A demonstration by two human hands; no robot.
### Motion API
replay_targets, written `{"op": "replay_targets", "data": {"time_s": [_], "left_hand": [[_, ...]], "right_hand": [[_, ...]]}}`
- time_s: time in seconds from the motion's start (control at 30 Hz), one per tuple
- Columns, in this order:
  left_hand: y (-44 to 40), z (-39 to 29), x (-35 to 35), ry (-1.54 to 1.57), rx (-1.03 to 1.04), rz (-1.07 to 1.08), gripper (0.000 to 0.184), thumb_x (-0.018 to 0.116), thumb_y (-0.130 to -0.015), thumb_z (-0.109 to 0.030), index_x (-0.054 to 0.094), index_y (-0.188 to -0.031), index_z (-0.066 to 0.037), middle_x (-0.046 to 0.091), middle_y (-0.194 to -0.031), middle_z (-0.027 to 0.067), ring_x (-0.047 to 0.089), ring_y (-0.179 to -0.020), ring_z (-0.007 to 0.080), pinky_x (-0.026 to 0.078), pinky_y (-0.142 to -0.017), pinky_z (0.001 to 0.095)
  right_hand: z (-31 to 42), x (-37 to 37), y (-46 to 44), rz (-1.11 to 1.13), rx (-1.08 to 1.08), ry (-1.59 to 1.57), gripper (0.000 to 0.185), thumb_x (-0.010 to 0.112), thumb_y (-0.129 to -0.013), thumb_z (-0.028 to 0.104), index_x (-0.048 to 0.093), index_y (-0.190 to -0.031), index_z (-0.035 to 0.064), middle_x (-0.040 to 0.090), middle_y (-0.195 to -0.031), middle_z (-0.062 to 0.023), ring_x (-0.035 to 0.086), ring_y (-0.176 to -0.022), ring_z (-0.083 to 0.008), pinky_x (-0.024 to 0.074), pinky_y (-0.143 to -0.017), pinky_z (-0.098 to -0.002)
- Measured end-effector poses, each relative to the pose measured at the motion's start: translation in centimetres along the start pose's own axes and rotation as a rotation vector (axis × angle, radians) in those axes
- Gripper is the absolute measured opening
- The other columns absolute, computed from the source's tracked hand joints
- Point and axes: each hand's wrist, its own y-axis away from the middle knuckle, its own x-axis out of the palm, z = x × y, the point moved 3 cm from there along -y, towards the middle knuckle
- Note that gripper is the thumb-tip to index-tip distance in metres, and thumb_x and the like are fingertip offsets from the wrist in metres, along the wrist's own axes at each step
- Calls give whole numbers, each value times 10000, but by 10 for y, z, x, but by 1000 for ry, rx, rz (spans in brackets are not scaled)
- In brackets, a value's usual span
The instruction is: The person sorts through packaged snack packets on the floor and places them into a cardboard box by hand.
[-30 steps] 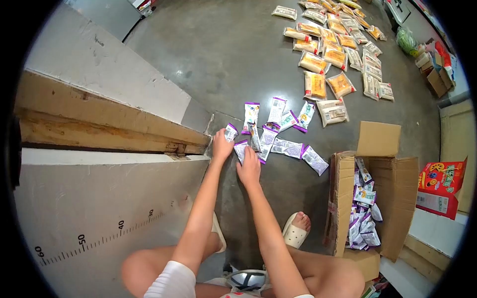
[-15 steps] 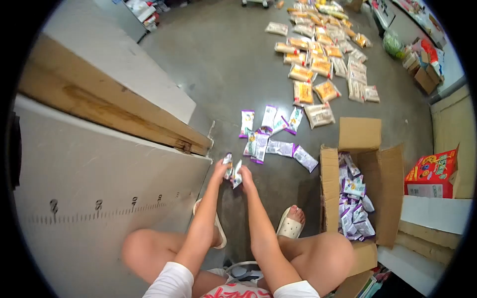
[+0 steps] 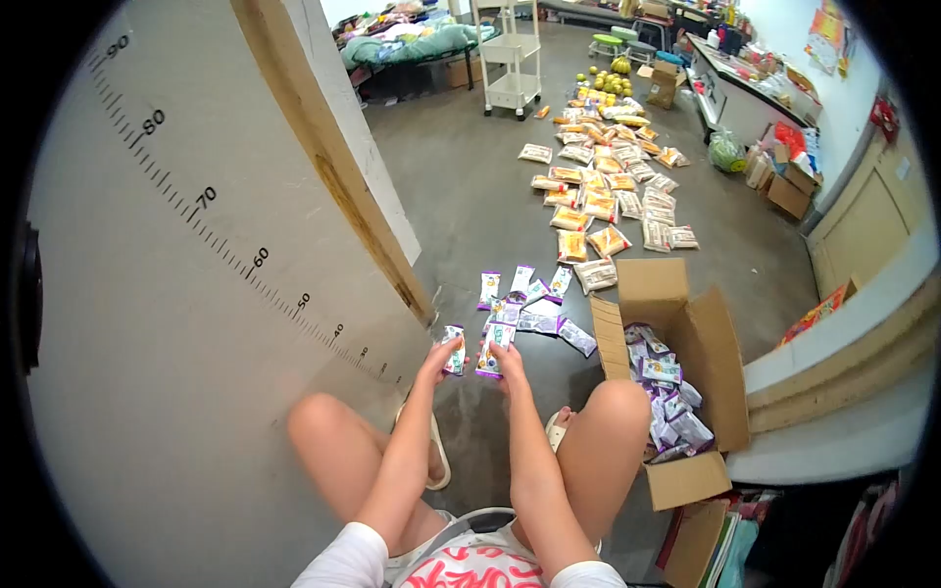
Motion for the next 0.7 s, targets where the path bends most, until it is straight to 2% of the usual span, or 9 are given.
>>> {"op": "replay_targets", "data": {"time_s": [0.13,0.27,0.37,0.4,0.5,0.57,0.63,0.67,0.7], "left_hand": [[20,-16,24,-7,3,42,326,498,-704,-307,459,-844,-15,517,-639,95,542,-518,182,458,-413,268],[28,-16,42,132,11,184,353,464,-731,-303,449,-897,9,526,-678,110,548,-559,202,470,-455,284],[33,-3,47,229,-6,216,303,446,-744,-262,448,-887,5,521,-736,128,547,-619,221,476,-504,316],[31,1,50,304,-42,252,263,430,-751,-225,436,-894,-4,511,-792,135,535,-685,236,470,-566,361],[21,1,73,492,-47,363,246,430,-749,-210,425,-906,-21,510,-807,129,521,-734,237,456,-610,381],[26,-14,98,554,-59,522,263,429,-744,-223,429,-922,-29,504,-873,122,510,-773,221,443,-645,337],[42,-31,117,520,-27,602,265,379,-765,-247,443,-883,-18,513,-841,96,527,-693,165,452,-458,233],[66,-44,135,516,0,486,252,391,-760,-252,456,-863,-31,523,-814,82,534,-643,145,392,-346,170],[55,-41,136,508,-10,542,248,399,-755,-266,457,-864,-51,516,-845,86,525,-709,169,439,-459,230]], "right_hand": [[28,2,26,-108,-57,30,210,467,-734,151,438,-916,51,536,-768,-45,534,-623,-151,447,-495,-266],[47,-5,41,-145,-190,143,218,516,-701,149,447,-888,60,530,-759,-44,522,-593,-137,439,-486,-267],[56,-11,50,-196,-249,60,223,523,-692,151,446,-873,47,528,-763,-66,527,-606,-154,446,-500,-281],[56,-11,51,-196,-229,-70,223,508,-695,164,442,-864,34,525,-750,-86,530,-621,-183,454,-521,-308],[65,-6,44,-110,-248,-337,219,479,-706,179,441,-859,27,524,-750,-101,531,-638,-212,457,-535,-336],[81,6,46,-35,-254,-379,208,445,-719,186,450,-853,28,526,-748,-102,532,-658,-215,451,-574,-333],[101,23,61,-22,-253,-369,210,437,-721,185,450,-854,23,525,-747,-98,531,-671,-203,445,-602,-317],[106,26,63,-24,-266,-351,211,438,-721,186,453,-845,16,523,-760,-98,532,-680,-190,442,-612,-307],[107,20,54,-36,-295,-372,194,446,-715,169,457,-827,10,521,-758,-104,531,-681,-192,446,-596,-309]]}}
